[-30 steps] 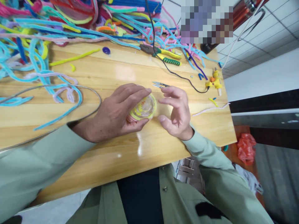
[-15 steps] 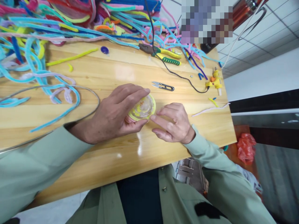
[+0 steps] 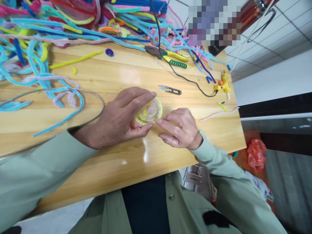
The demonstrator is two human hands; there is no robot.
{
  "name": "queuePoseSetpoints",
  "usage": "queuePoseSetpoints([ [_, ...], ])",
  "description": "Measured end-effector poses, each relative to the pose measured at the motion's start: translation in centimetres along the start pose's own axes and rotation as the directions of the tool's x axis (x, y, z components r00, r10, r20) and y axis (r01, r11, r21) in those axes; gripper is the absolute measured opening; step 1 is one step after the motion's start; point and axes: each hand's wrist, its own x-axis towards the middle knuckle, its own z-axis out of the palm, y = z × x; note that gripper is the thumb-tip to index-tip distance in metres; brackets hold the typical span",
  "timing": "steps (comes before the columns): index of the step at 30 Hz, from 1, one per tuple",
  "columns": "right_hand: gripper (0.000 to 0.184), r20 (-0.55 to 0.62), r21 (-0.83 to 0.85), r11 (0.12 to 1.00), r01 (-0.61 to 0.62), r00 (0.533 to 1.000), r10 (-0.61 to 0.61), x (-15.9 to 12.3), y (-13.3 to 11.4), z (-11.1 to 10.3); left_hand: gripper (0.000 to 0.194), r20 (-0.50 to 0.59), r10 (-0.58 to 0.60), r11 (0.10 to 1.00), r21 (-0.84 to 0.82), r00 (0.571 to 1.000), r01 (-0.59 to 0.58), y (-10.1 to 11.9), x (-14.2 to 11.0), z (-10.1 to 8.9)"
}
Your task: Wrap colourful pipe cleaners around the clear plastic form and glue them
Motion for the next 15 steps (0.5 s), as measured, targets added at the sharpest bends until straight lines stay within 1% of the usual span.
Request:
queuePoseSetpoints([
  [3,0.038,0.032,-0.021,1.000,-0.017,0.999,0.017,-0.02,0.01,0.16,0.064,-0.005,0.015,1.000,0.014,1.000,-0.015,-0.03,0.04,0.07],
  [6,0.039,-0.005,0.027,1.000,0.000,1.000,0.000,0.29,-0.14,0.32,0.065,-0.013,0.036,0.999,0.012,0.999,-0.036,-0.02,0.11,0.03],
  [9,0.042,-0.028,0.038,0.999,0.002,1.000,-0.001,0.65,-0.28,0.37,0.066,0.007,0.019,1.000,0.001,1.000,-0.019,0.00,0.09,-0.06],
  [11,0.041,-0.019,0.049,0.999,0.000,1.000,0.001,0.67,-0.26,0.29,0.064,0.029,0.000,1.000,-0.001,1.000,0.000,0.01,0.04,-0.08],
  [15,0.042,0.018,0.053,0.999,-0.006,1.000,0.005,0.20,-0.10,0.05,0.065,0.004,0.012,1.000,0.015,1.000,-0.012,-0.02,0.00,0.01],
])
